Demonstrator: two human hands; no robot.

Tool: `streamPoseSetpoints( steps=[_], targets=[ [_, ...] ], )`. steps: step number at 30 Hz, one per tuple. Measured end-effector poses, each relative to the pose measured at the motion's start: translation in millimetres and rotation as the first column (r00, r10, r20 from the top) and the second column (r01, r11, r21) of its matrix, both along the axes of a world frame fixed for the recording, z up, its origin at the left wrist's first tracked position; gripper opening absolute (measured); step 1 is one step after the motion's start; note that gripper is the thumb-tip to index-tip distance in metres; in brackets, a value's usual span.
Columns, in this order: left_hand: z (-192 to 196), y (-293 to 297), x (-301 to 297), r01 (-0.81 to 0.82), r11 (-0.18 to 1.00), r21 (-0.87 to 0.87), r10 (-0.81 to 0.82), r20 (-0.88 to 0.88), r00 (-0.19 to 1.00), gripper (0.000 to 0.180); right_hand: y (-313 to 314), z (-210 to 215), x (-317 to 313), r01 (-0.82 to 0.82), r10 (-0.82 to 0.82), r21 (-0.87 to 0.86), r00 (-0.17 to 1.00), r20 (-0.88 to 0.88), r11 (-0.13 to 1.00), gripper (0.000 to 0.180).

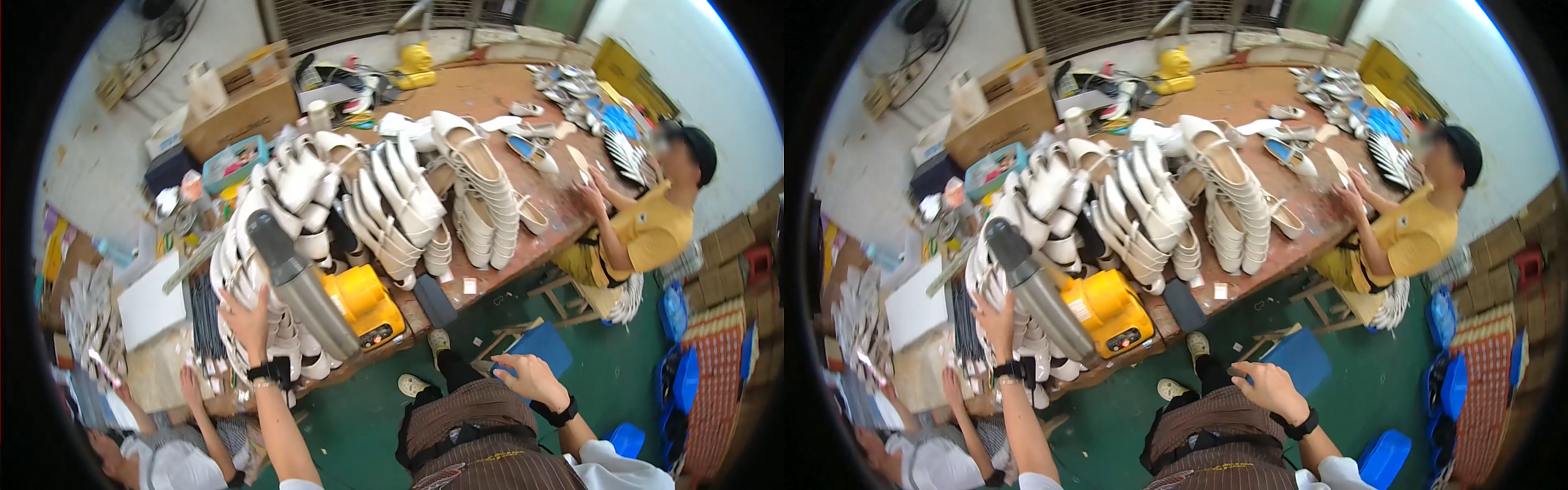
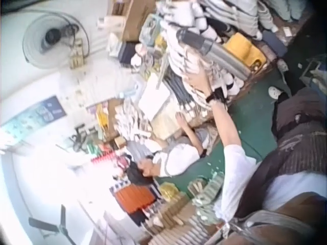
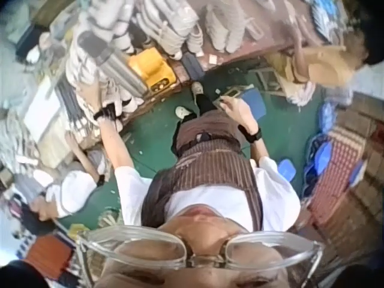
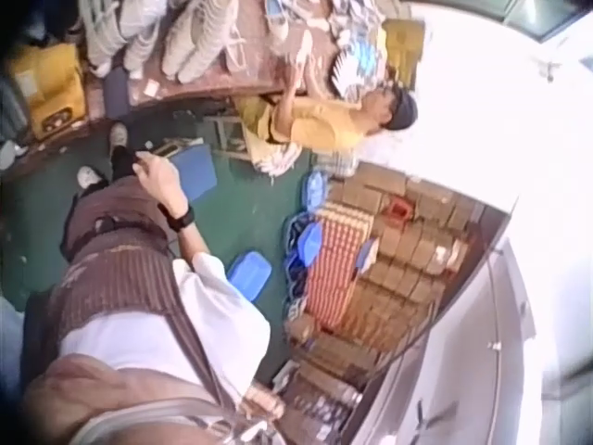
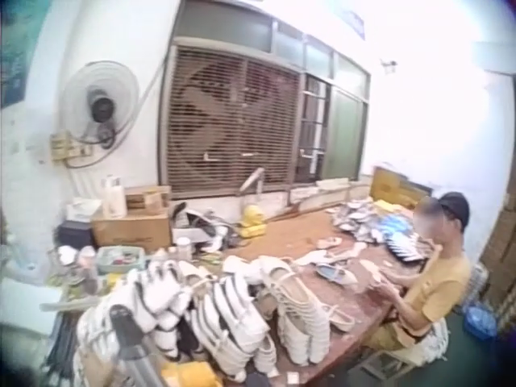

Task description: Processing and cleaning white dress shoes at a manufacturing workbench.

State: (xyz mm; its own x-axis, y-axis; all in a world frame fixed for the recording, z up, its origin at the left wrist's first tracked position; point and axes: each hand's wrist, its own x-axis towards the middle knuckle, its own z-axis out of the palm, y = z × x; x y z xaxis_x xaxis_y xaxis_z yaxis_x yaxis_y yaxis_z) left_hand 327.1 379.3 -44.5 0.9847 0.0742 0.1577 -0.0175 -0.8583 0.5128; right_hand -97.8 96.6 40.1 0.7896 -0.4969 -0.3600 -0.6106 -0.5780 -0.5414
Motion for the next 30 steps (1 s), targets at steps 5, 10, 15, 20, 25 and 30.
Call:
streamPoseSetpoints(
  steps=[5,10,15,20,25,30],
  targets=[
    [-15.5,31.4,-9.2,0.192,0.974,-0.121,-0.181,0.102,0.978,0.08,-16.8,1.7,-3.1,0.082,-0.079,0.067,0.996,-0.04,0.994,0.039],
    [-26.6,66.3,-55.3,0.059,0.969,-0.24,-0.033,0.112,0.993,0.073,-92.3,2.4,17.8,0.214,-0.222,0.061,0.942,0.251,0.975,0.047],
    [-77.5,99.1,-161.0,-0.328,0.842,-0.429,0.211,-0.298,0.931,0.068,-204.7,18.0,100.5,0.276,-0.297,0.114,0.83,0.473,0.954,0.051],
    [-71.5,8.3,-300.3,-0.599,0.723,-0.343,0.027,-0.853,0.521,0.065,-301.9,7.0,204.9,0.366,-0.319,-0.099,0.893,0.318,0.925,0.075],
    [-29.1,-155.5,-306.9,-0.328,0.733,-0.596,-0.505,-0.8,0.325,0.053,-366.7,-37.3,267.8,0.073,-0.116,0.218,0.975,0.188,0.973,0.079],
    [-33.2,-331.3,-219.6,-0.2,0.462,-0.864,-0.758,-0.501,0.418,0.066,-398.1,-96.9,265.6,0.099,-0.134,0.291,0.986,0.102,0.952,0.079]
  ],
)
